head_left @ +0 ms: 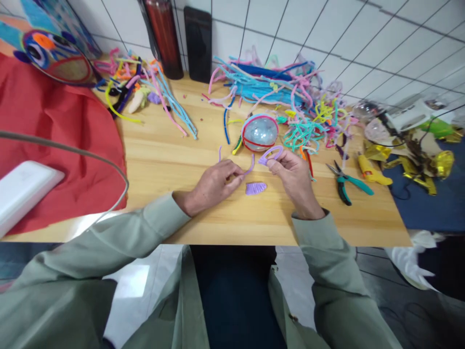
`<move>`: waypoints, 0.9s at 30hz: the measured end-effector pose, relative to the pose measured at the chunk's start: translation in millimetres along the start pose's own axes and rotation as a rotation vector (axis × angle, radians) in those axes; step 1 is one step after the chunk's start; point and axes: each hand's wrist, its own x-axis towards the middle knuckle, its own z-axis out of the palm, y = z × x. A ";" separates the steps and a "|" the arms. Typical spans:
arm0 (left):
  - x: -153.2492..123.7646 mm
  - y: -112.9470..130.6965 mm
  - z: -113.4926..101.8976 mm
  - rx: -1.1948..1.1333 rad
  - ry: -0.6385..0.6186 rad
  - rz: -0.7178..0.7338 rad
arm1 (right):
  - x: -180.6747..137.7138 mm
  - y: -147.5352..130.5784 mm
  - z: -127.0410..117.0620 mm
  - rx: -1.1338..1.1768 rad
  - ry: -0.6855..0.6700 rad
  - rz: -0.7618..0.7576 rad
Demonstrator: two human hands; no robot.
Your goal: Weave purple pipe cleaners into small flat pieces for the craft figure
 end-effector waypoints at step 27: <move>38.1 20.8 40.8 -0.957 0.306 -0.550 | 3.0 3.6 0.4 0.236 -0.079 0.056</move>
